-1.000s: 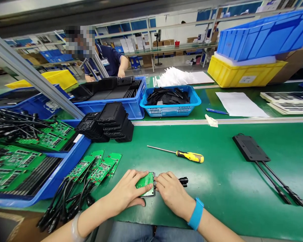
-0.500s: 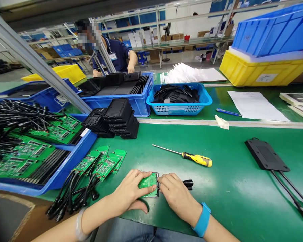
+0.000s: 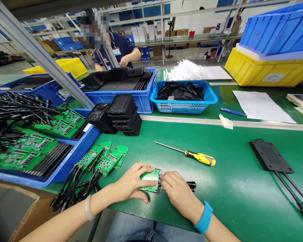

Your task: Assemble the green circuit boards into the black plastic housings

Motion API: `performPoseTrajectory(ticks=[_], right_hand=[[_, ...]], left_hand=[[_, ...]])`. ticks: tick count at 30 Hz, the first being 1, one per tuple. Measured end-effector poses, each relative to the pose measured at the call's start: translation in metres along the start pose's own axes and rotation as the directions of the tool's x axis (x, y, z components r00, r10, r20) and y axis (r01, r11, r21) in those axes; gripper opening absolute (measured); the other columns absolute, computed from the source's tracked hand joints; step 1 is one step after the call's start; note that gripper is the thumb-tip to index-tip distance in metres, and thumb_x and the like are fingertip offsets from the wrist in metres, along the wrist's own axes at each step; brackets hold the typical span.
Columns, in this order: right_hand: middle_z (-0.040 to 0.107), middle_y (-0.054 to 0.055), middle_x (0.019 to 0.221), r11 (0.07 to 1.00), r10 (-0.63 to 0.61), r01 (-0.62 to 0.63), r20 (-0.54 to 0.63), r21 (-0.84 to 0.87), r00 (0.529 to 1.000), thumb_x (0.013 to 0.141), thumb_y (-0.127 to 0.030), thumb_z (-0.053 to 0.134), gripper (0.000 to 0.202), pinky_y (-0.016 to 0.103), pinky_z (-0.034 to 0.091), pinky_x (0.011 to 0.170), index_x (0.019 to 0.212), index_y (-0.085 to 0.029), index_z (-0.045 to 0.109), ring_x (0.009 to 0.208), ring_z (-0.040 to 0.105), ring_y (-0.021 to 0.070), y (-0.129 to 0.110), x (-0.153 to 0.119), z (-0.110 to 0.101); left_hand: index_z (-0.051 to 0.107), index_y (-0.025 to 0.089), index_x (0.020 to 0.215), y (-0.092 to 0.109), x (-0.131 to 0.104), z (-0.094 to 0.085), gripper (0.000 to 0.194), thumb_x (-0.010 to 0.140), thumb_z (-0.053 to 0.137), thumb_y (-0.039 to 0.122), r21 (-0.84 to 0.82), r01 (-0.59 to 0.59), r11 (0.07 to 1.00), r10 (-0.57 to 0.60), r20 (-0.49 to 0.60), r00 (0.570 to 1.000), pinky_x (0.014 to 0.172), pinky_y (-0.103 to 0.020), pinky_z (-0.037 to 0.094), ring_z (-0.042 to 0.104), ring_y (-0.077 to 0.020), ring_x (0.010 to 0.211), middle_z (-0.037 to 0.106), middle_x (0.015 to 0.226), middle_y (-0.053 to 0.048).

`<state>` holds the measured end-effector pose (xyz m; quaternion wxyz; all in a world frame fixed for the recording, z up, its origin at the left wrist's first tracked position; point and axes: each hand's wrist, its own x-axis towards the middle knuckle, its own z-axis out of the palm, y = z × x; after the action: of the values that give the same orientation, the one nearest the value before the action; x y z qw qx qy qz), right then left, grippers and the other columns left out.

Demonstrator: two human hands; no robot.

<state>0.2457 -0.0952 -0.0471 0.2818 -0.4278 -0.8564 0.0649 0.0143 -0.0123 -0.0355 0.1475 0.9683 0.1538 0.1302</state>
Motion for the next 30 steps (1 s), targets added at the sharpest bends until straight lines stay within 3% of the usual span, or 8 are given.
performPoseTrajectory(ticks=[6,9,12,14,17,21,25,30], right_hand=[[0.067,0.009,0.098,0.999,0.032,-0.033,0.021,0.024,0.999,0.098,-0.018,0.042,0.019,0.037,0.052,0.079,0.094,-0.016,0.060,0.090,0.061,0.0215,0.000,0.001,-0.005],[0.066,0.011,0.111,0.997,0.074,-0.076,0.080,0.025,0.994,0.099,-0.022,0.042,0.021,0.038,0.051,0.083,0.110,-0.017,0.058,0.096,0.060,0.0225,-0.005,0.003,-0.010],[0.061,0.014,0.123,0.998,0.060,-0.055,0.131,-0.041,0.990,0.095,-0.035,0.051,0.039,0.042,0.049,0.084,0.127,-0.013,0.051,0.098,0.058,0.0267,-0.012,0.006,-0.013],[0.062,0.014,0.121,0.995,0.053,-0.039,0.147,-0.095,0.988,0.090,-0.041,0.060,0.047,0.043,0.048,0.082,0.125,-0.012,0.052,0.095,0.057,0.0277,-0.016,0.008,-0.012],[0.066,0.010,0.106,0.983,0.058,-0.033,0.134,-0.179,0.989,0.084,-0.035,0.069,0.037,0.040,0.045,0.078,0.112,-0.013,0.058,0.088,0.057,0.0260,-0.019,0.012,-0.006],[0.065,0.006,0.091,0.974,0.040,-0.013,0.115,-0.227,0.993,0.087,-0.033,0.065,0.026,0.036,0.040,0.074,0.104,-0.014,0.060,0.080,0.056,0.0233,-0.018,0.016,-0.001],[0.065,0.008,0.095,0.970,0.013,0.005,0.073,-0.241,0.997,0.098,-0.036,0.042,0.030,0.036,0.037,0.076,0.107,-0.013,0.060,0.081,0.054,0.0227,-0.019,0.015,0.000],[0.065,0.009,0.093,0.969,0.015,0.000,0.060,-0.247,0.998,0.101,-0.034,0.033,0.034,0.036,0.035,0.077,0.105,-0.013,0.060,0.080,0.053,0.0222,-0.021,0.017,-0.001]], left_hand=[[0.064,0.033,0.120,-0.003,-0.002,0.001,0.050,0.078,0.065,0.061,0.025,-0.019,0.999,0.018,0.024,1.000,0.091,-0.041,0.042,0.047,-0.0287,0.117,0.055,0.134,-0.009],[0.063,0.032,0.119,-0.001,-0.002,0.003,0.049,0.080,0.062,0.061,0.065,-0.009,0.998,0.008,0.014,1.000,0.095,-0.043,0.041,0.044,-0.0301,0.122,0.055,0.136,-0.008],[0.062,0.031,0.119,0.002,-0.001,0.004,0.049,0.082,0.059,0.061,0.108,-0.022,0.994,0.021,0.010,1.000,0.098,-0.047,0.039,0.041,-0.0321,0.125,0.054,0.137,-0.006],[0.058,0.030,0.124,0.005,-0.002,0.003,0.053,0.082,0.058,0.063,0.136,-0.031,0.990,0.028,0.025,0.999,0.099,-0.050,0.038,0.041,-0.0338,0.125,0.052,0.138,-0.007],[0.049,0.027,0.134,0.009,-0.004,-0.001,0.062,0.084,0.055,0.063,0.139,-0.020,0.990,0.012,0.058,0.998,0.102,-0.056,0.035,0.040,-0.0377,0.126,0.046,0.143,-0.012],[0.048,0.023,0.133,0.005,-0.008,-0.007,0.057,0.086,0.059,0.055,-0.046,0.081,0.996,-0.080,0.038,0.996,0.101,-0.047,0.039,0.043,-0.0343,0.126,0.041,0.141,-0.019],[0.036,0.014,0.138,-0.006,-0.007,-0.007,0.091,0.070,0.071,0.065,-0.290,0.147,0.946,-0.165,-0.038,0.986,0.098,-0.042,0.041,0.050,-0.0307,0.116,0.053,0.126,-0.018],[0.031,0.017,0.142,-0.006,-0.005,-0.005,0.095,0.070,0.068,0.067,-0.323,0.225,0.920,-0.236,0.003,0.972,0.096,-0.044,0.037,0.052,-0.0321,0.112,0.055,0.129,-0.016]])
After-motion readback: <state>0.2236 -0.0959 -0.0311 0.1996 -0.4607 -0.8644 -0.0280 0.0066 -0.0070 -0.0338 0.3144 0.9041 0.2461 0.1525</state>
